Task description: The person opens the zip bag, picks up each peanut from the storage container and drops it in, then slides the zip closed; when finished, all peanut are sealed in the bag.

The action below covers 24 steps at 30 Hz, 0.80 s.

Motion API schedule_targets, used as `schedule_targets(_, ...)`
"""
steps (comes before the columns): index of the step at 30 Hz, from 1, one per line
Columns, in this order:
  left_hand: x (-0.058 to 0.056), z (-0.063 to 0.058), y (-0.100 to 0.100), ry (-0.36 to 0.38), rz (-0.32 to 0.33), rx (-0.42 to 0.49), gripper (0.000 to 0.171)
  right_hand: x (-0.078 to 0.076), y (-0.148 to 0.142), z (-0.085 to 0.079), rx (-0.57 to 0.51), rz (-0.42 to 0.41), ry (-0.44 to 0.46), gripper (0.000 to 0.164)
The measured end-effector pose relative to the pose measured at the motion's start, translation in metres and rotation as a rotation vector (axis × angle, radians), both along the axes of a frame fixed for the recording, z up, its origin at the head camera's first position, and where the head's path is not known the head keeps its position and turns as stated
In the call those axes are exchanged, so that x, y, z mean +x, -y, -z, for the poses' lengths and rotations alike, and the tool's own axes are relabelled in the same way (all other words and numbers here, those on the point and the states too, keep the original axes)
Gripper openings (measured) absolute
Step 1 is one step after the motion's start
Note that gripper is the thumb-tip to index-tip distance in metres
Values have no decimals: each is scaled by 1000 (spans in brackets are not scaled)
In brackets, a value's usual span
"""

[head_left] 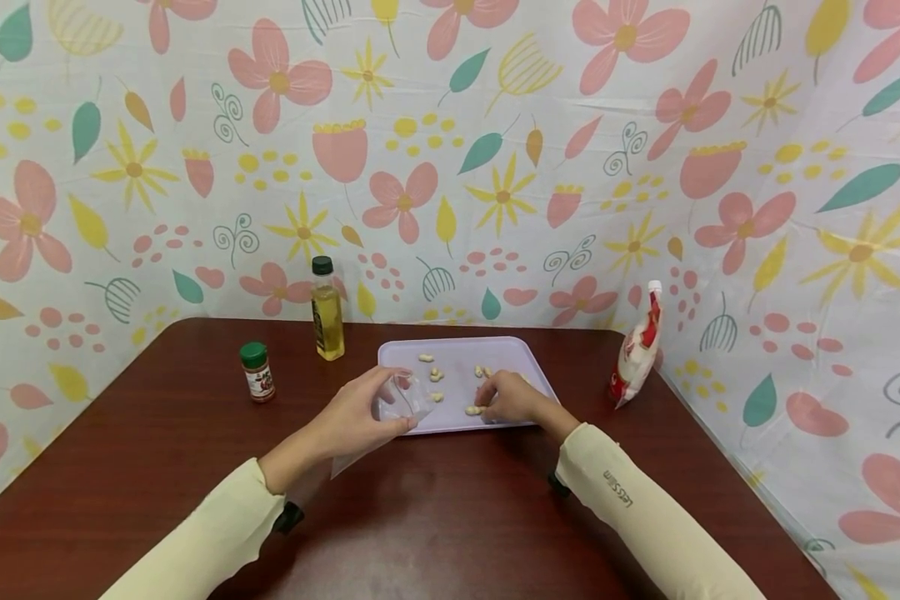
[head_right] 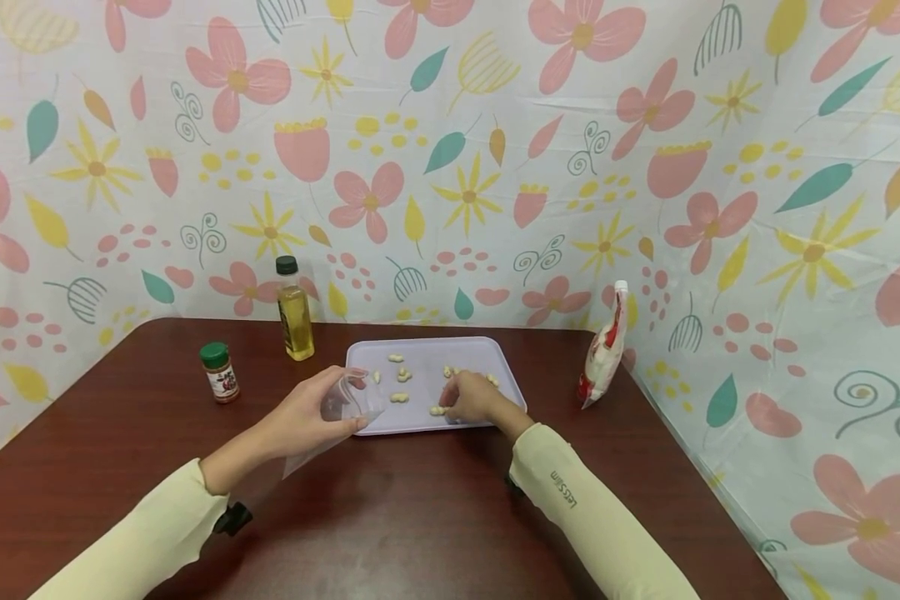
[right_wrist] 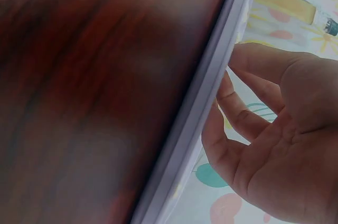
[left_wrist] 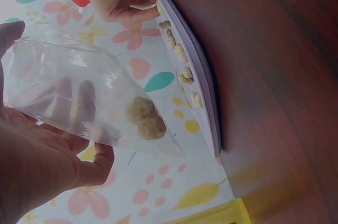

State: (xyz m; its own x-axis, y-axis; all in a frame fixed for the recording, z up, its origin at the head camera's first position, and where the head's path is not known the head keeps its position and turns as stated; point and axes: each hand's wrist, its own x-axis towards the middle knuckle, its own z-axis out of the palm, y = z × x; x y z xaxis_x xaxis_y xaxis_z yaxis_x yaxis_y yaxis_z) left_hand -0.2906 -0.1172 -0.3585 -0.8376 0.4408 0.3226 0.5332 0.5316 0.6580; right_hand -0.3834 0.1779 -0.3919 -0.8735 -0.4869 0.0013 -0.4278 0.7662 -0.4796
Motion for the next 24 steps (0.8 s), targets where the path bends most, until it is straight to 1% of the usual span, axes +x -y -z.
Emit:
schedule_targets(4,0,2,0,-14,1,-5,61,1,-1,2,-7,5,9,9)
schedule_targets(11,0,3,0,-15,3,-5,61,1,-4,2,-14,-21,-1,8)
schedule_targets(16,1,1,-1,-21,2,-5,62,0,-5,3,-16,-12,15,7)
schedule_targets(20,0,3,-1,-26,4,-4,62,0,-5,4,-16,12,22,7)
schedule_targets(24,0,4,-1,-22,-1,-5,62,1,-5,2,-20,19,-9,8)
